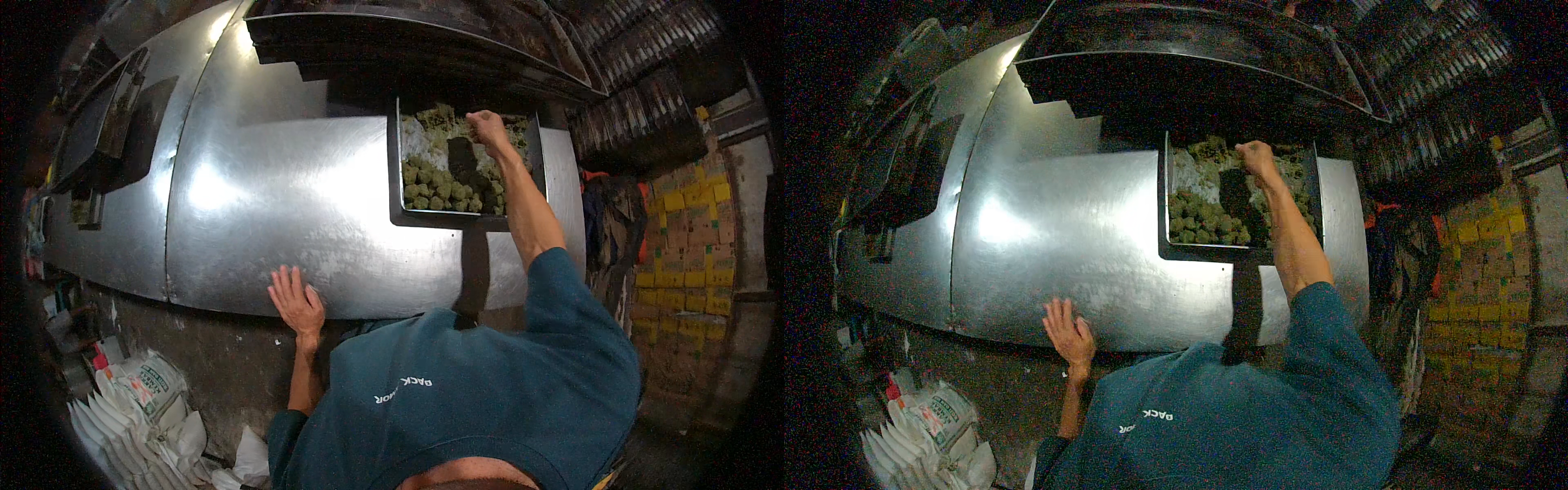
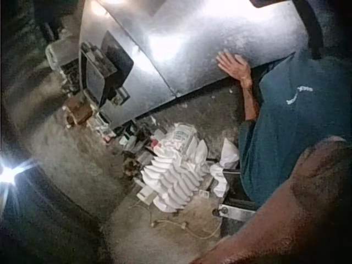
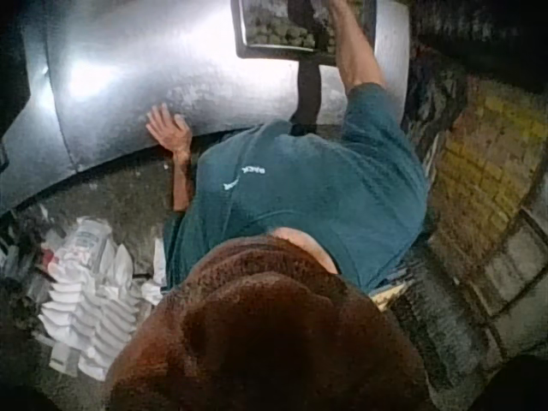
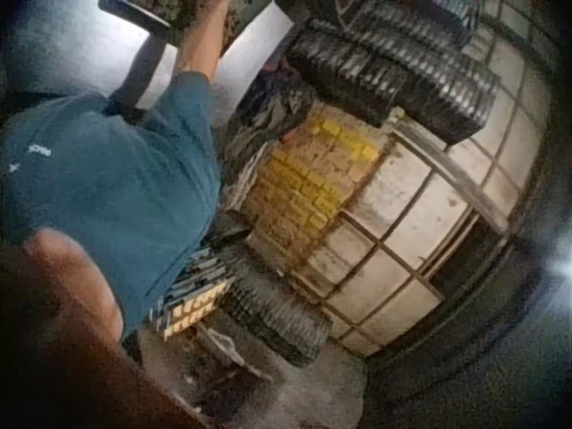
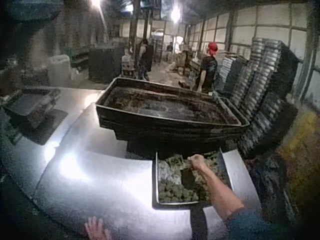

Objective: The person portions a green dough-like substance from a metal tray into small balls by hand and arranges them in the tray. The person then moves to a different tray and spreads the dough evenly across its surface.

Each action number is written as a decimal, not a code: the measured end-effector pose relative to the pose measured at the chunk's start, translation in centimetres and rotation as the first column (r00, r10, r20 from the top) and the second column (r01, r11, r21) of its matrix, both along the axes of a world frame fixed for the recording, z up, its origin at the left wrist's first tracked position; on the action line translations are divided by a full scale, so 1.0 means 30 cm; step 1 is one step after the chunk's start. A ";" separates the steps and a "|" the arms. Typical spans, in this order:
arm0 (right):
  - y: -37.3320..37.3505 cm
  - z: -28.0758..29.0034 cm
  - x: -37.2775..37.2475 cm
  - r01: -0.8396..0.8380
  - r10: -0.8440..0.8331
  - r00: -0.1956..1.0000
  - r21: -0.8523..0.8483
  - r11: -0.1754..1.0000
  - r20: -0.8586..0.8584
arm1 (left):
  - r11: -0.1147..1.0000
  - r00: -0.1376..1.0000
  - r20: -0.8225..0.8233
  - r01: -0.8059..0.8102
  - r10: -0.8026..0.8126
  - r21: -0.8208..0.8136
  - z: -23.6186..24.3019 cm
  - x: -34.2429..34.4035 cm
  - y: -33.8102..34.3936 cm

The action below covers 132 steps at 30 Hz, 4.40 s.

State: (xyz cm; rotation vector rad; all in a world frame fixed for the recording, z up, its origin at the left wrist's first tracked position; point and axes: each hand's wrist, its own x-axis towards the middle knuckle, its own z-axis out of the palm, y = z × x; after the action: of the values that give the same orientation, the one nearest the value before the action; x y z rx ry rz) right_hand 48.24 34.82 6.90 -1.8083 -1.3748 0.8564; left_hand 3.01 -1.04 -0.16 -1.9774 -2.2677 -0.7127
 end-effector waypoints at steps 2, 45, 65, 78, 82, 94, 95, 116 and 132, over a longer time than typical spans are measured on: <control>0.007 -0.015 -0.023 -0.059 0.052 0.955 0.017 0.998 0.293 | 1.000 1.000 0.003 0.002 -0.002 0.015 -0.003 -0.002 -0.003; -0.143 0.082 0.060 -0.132 0.118 0.961 0.039 0.990 0.250 | 1.000 1.000 0.016 -0.013 0.012 0.015 -0.034 -0.012 -0.016; -0.333 0.193 0.036 0.167 -0.005 0.456 0.079 0.983 -0.890 | 1.000 1.000 0.020 -0.021 0.020 0.023 -0.035 -0.012 -0.015; -0.559 0.290 0.233 0.193 -0.089 0.830 0.134 0.972 -0.550 | 1.000 1.000 -0.014 -0.023 0.023 -0.014 -0.047 -0.011 -0.007; -0.642 0.262 0.299 0.419 -0.337 0.532 -0.105 0.902 -0.777 | 1.000 1.000 -0.020 -0.009 0.009 0.019 -0.038 -0.004 -0.002; -0.237 0.091 0.044 -0.226 0.131 0.871 0.148 0.963 0.474 | 0.998 1.000 0.001 -0.024 0.024 -0.050 0.008 0.006 0.002; -0.166 0.040 -0.013 -0.246 0.104 0.880 0.257 0.935 0.464 | 0.997 0.999 0.004 -0.032 0.033 -0.067 0.009 0.007 0.002; 0.005 -0.232 0.129 -0.445 0.428 0.542 -0.184 0.876 0.723 | 1.000 0.998 -0.056 -0.019 0.019 -0.004 -0.034 0.000 0.014; -0.066 -0.067 0.114 0.230 -0.250 0.954 -0.133 0.964 -0.166 | 1.000 1.000 0.000 -0.030 0.030 -0.004 -0.012 0.001 0.003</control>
State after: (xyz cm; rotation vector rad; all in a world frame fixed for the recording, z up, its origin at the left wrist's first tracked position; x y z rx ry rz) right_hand 51.65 32.84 4.91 -1.8842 -0.9846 0.9565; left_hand 3.05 -0.95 -0.52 -1.9408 -2.2955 -0.7052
